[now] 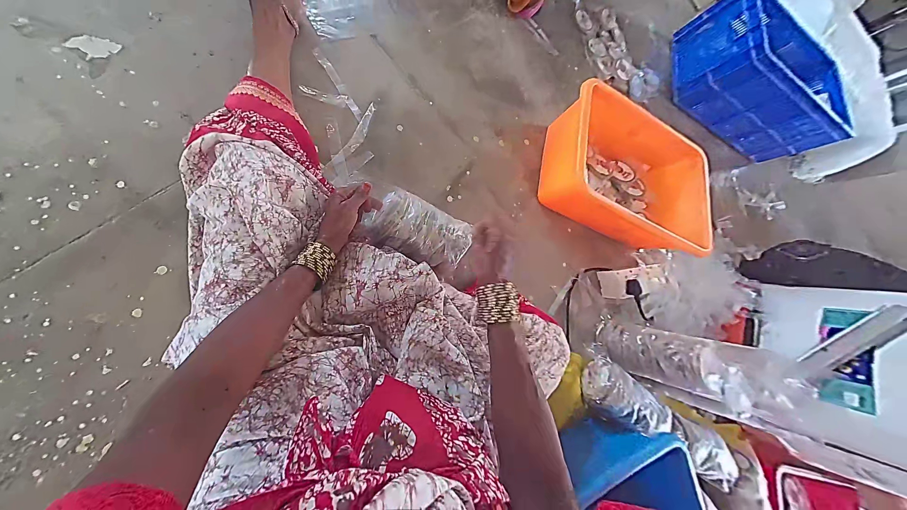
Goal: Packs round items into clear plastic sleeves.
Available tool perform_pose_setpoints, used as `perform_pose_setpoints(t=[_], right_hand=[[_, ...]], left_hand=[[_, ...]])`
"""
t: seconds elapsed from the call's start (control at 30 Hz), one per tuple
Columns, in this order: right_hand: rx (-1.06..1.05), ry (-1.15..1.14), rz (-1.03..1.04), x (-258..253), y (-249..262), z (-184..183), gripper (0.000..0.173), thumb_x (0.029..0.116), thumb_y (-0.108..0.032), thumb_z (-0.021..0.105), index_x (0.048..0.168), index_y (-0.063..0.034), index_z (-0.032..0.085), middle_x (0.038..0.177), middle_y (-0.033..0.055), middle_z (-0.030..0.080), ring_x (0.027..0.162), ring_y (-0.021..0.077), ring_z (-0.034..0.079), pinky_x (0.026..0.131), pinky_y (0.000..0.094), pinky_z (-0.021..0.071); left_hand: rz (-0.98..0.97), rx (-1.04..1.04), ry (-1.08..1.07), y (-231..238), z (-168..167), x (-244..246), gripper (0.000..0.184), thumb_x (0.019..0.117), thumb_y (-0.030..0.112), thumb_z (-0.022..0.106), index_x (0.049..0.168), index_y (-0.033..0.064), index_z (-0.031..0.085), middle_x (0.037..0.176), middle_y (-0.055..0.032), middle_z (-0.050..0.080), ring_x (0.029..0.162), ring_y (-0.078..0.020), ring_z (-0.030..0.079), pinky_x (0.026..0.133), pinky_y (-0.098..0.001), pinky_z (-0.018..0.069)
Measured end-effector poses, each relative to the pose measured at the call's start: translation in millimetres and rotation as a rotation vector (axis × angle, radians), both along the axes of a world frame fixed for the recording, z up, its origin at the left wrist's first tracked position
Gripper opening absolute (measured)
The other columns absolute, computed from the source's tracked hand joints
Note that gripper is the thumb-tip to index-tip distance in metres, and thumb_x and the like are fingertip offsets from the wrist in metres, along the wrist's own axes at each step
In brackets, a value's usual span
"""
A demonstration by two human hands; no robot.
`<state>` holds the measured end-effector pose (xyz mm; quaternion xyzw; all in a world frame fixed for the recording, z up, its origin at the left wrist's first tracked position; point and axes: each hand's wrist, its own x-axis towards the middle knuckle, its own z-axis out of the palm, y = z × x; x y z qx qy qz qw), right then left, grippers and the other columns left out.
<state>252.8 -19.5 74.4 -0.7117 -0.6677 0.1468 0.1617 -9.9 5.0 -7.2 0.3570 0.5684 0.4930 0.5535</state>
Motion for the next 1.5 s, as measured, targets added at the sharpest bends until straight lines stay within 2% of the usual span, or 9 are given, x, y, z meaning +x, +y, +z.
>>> perform_pose_setpoints(t=[0.2,0.37,0.5,0.63,0.83,0.93,1.07,1.33,1.5], right_hand=[[0.065,0.157,-0.087,-3.6,10.4,9.2,0.015,0.1,-0.002,0.051,0.102,0.0064,0.064,0.095,0.0222,0.064,0.093,0.0362,0.062,0.087,0.056,0.0471],[-0.203,-0.045,0.042,1.2,21.8,3.4,0.016,0.0978,-0.004,0.056,0.107,0.0039,0.066,0.104,0.0249,0.068,0.104,0.0422,0.065,0.091,0.0623,0.0482],[0.133,0.123,0.006,3.5,24.1,2.6,0.014,0.0976,-0.005,0.052,0.098,0.0029,0.064,0.09,0.0196,0.064,0.085,0.0351,0.063,0.077,0.0569,0.0496],[-0.304,-0.117,0.093,-21.4,23.5,30.4,0.019,0.0975,0.002,0.055,0.112,0.0065,0.066,0.113,0.0282,0.067,0.111,0.0443,0.064,0.094,0.0616,0.0482],[-0.044,-0.031,0.077,-22.3,19.4,18.2,0.02,0.1009,-0.005,0.053,0.113,0.0041,0.067,0.118,0.0252,0.067,0.112,0.0413,0.065,0.094,0.0607,0.0505],[-0.23,-0.112,0.107,-32.5,24.6,24.1,0.015,0.0979,-0.003,0.059,0.109,0.0021,0.068,0.111,0.0244,0.069,0.107,0.042,0.066,0.087,0.062,0.0503],[0.045,0.028,0.072,-41.8,23.4,32.4,0.014,0.1009,-0.003,0.053,0.103,0.0021,0.066,0.103,0.0218,0.068,0.095,0.0383,0.068,0.082,0.0581,0.0532],[-0.09,-0.102,0.151,-66.3,24.0,35.3,0.01,0.0972,-0.001,0.059,0.103,0.0021,0.066,0.102,0.0232,0.069,0.095,0.0412,0.069,0.078,0.0598,0.0528],[-0.168,-0.1,0.091,-64.3,29.6,14.2,0.026,0.0974,-0.005,0.06,0.122,0.0016,0.064,0.119,0.0261,0.067,0.109,0.0442,0.065,0.089,0.0641,0.0498]], left_hand=[[0.021,-0.003,-0.003,-0.9,3.5,-1.0,0.043,0.11,0.03,0.044,0.078,0.0089,0.064,0.065,0.0066,0.062,0.043,0.0007,0.039,0.041,-0.0166,0.0308],[0.007,-0.026,0.033,-3.3,10.3,1.7,0.043,0.1098,0.034,0.044,0.077,0.0119,0.063,0.059,0.0072,0.055,0.04,-0.0009,0.033,0.038,-0.0169,0.0262],[0.027,-0.047,0.015,-3.5,8.6,0.3,0.042,0.1095,0.033,0.045,0.077,0.0124,0.062,0.06,0.0081,0.054,0.044,-0.0007,0.036,0.042,-0.0171,0.0297],[0.008,-0.011,0.031,-2.5,5.4,1.4,0.042,0.1098,0.033,0.044,0.079,0.0117,0.063,0.06,0.0075,0.052,0.044,-0.0014,0.037,0.043,-0.0174,0.0305],[-0.01,0.0,0.005,-3.0,3.8,-0.5,0.044,0.11,0.034,0.042,0.074,0.0135,0.059,0.055,0.007,0.048,0.04,-0.0027,0.032,0.039,-0.0179,0.0265],[-0.022,0.014,0.009,-0.4,3.3,-1.2,0.045,0.1106,0.032,0.041,0.075,0.012,0.059,0.057,0.0062,0.05,0.04,-0.0024,0.033,0.039,-0.0177,0.0272],[-0.004,-0.016,0.002,-1.8,4.5,-1.8,0.044,0.1101,0.032,0.043,0.075,0.0122,0.06,0.059,0.0062,0.051,0.042,-0.0026,0.035,0.04,-0.0179,0.0276],[-0.007,-0.014,-0.031,-4.4,7.3,-1.8,0.044,0.1104,0.03,0.042,0.075,0.0108,0.06,0.056,0.0061,0.05,0.038,-0.0018,0.031,0.037,-0.0169,0.0248],[-0.021,0.006,-0.03,-2.2,8.5,-0.7,0.046,0.1106,0.03,0.042,0.075,0.0092,0.062,0.057,0.0052,0.053,0.038,-0.0015,0.032,0.037,-0.0163,0.0266]])
